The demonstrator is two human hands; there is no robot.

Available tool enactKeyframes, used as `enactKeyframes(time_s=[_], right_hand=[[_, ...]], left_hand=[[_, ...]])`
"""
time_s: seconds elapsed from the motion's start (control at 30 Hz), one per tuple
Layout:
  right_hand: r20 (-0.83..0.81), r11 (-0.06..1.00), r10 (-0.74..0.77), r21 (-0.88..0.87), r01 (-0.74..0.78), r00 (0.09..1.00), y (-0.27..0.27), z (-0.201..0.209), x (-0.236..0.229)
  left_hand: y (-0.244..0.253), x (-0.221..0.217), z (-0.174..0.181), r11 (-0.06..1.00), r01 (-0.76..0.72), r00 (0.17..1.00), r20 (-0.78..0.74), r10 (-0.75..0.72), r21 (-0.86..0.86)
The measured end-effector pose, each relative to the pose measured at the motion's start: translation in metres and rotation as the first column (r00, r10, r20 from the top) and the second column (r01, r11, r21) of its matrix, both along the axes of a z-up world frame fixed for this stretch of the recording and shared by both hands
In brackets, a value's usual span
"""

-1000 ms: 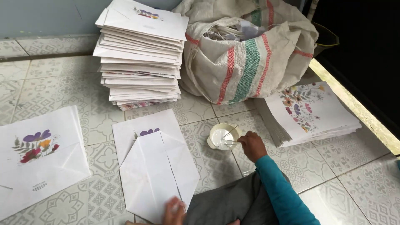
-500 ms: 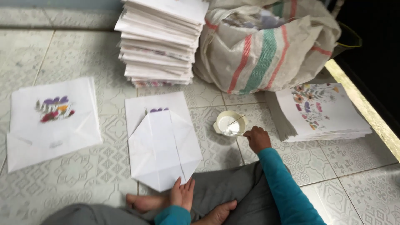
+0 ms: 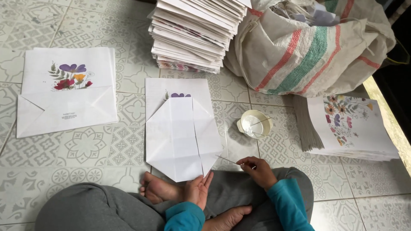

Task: The person sits on the floor and repeatedly applies glue to the flaps of white envelopes using a small stick, then folds and presses the flaps to seal them. Finished envelopes are stacked on the floor.

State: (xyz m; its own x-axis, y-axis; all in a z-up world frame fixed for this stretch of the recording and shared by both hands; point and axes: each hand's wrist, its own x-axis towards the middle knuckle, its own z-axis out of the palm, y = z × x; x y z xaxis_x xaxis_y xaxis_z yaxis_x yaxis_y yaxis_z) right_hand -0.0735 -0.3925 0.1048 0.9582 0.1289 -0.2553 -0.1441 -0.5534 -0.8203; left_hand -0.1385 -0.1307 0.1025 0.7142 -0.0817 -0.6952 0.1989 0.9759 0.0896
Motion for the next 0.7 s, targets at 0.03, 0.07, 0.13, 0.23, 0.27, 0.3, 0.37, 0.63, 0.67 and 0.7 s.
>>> enactKeyframes(time_s=[0.03, 0.07, 0.13, 0.23, 0.27, 0.3, 0.37, 0.63, 0.67, 0.7], right_hand=[[-0.019, 1.0, 0.0, -0.019, 0.0, 1.0, 0.001, -0.007, 0.002], [-0.019, 1.0, 0.009, -0.022, -0.009, 1.0, 0.004, -0.005, 0.004], [-0.018, 0.993, 0.005, -0.121, -0.007, 1.0, 0.008, -0.003, 0.004], [0.033, 0.974, 0.08, -0.216, -0.071, 0.996, 0.019, 0.002, -0.004], [0.033, 0.973, 0.082, -0.219, -0.073, 0.996, 0.023, 0.007, -0.007], [0.019, 0.978, 0.111, -0.18, -0.106, 0.994, 0.027, 0.011, -0.011], [0.005, 0.98, 0.141, -0.141, -0.139, 0.99, 0.031, 0.015, -0.012], [0.049, 0.967, 0.078, -0.246, -0.063, 0.996, 0.028, 0.005, -0.011], [0.051, 0.967, 0.081, -0.247, -0.066, 0.995, 0.034, 0.014, -0.014], [-0.002, 0.975, 0.091, -0.205, -0.089, 0.996, 0.04, 0.023, -0.02]], left_hand=[[0.0, 0.001, 0.003, 1.0, -0.006, 1.0, -0.012, 0.006, -0.01], [0.0, 0.003, 0.001, 1.0, -0.015, 1.0, -0.012, 0.015, -0.012], [-0.002, 0.002, -0.003, 1.0, -0.021, 1.0, -0.018, 0.021, -0.018], [-0.001, 0.003, -0.002, 1.0, -0.02, 1.0, -0.019, 0.019, -0.022], [-0.002, 0.003, -0.003, 0.999, -0.022, 1.0, -0.019, 0.021, -0.025], [-0.002, 0.003, -0.003, 0.999, -0.022, 1.0, -0.02, 0.021, -0.028], [-0.001, 0.003, -0.001, 0.999, -0.022, 1.0, -0.02, 0.021, -0.032], [0.0, 0.003, 0.001, 1.0, -0.009, 0.999, -0.046, 0.008, -0.027], [-0.001, 0.004, -0.002, 1.0, -0.012, 0.999, -0.044, 0.011, -0.027], [-0.001, 0.003, -0.004, 0.999, -0.017, 0.999, -0.046, 0.016, -0.03]])
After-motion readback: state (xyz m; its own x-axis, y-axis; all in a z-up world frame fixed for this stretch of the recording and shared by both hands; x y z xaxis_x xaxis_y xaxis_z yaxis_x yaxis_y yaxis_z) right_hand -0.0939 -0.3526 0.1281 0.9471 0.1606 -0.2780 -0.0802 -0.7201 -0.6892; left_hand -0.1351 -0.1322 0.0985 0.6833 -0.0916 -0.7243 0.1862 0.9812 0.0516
